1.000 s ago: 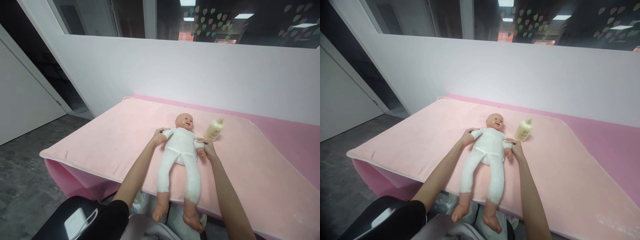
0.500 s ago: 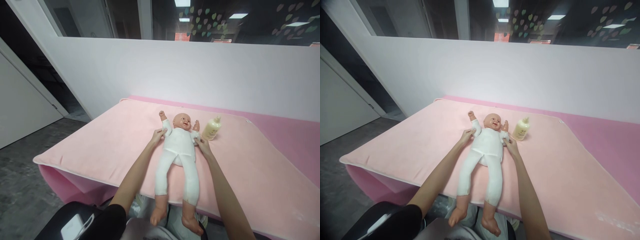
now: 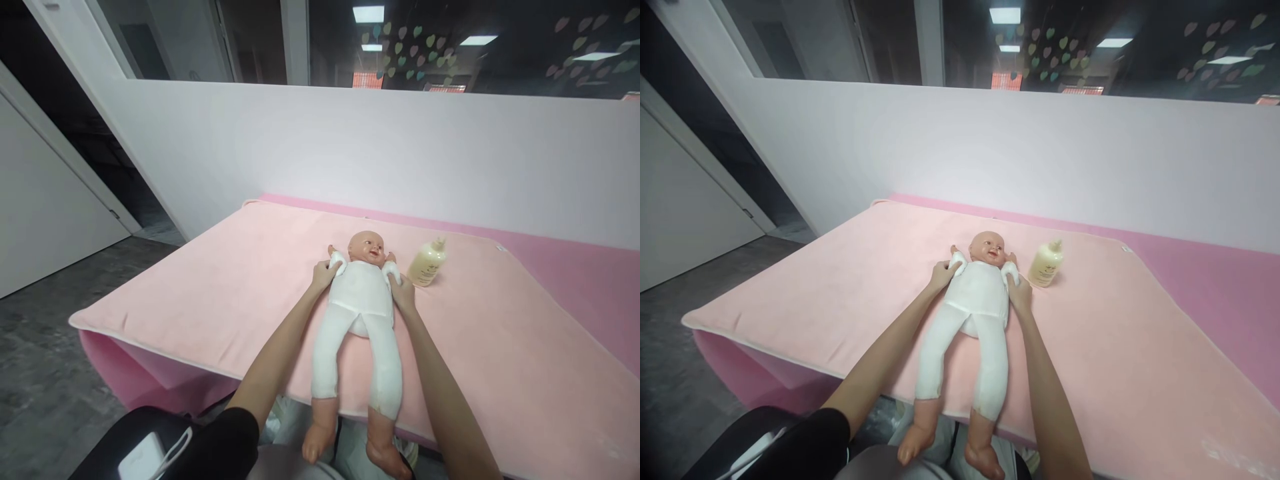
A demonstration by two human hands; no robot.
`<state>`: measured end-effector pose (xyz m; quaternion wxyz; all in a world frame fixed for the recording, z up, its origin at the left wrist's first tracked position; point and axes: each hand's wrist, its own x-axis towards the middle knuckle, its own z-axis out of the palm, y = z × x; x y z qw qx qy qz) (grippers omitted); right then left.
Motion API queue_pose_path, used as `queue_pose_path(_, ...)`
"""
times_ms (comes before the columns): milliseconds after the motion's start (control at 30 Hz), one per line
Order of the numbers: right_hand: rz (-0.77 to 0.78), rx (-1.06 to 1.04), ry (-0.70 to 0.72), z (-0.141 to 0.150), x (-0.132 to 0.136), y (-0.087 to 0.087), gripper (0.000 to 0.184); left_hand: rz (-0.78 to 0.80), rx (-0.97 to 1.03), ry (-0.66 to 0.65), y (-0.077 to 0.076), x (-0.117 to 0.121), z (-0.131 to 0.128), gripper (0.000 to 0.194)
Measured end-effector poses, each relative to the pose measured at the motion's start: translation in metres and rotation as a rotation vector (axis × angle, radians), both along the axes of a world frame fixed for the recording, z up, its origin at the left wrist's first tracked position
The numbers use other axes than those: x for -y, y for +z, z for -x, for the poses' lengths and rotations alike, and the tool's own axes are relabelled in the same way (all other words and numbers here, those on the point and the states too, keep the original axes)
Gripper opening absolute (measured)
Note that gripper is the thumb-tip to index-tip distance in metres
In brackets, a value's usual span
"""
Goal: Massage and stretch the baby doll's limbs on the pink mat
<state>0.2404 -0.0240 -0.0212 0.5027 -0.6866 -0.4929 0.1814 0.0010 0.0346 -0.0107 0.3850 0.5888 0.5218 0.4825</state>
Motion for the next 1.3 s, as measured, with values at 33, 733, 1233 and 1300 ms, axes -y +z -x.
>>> queue_pose_path(33,-0.011,-0.024,0.031,-0.002,0.002,-0.001,0.046,-0.007,-0.004,-0.021,-0.001,0.001,0.002,0.039)
queue_pose_path(733,-0.13,-0.458,0.386,-0.025,0.019,-0.008,0.018,0.14,0.556,-0.23,-0.009,0.004,0.015,0.023)
queue_pose_path(1233,0.022,-0.186,0.063,0.0,0.008,0.005,0.042,0.133,0.258,-0.139,-0.006,0.003,0.0,0.046)
queue_pose_path(1300,0.02,-0.11,-0.001,0.004,0.006,0.005,0.044,0.112,0.132,-0.031,-0.006,0.0,-0.004,0.046)
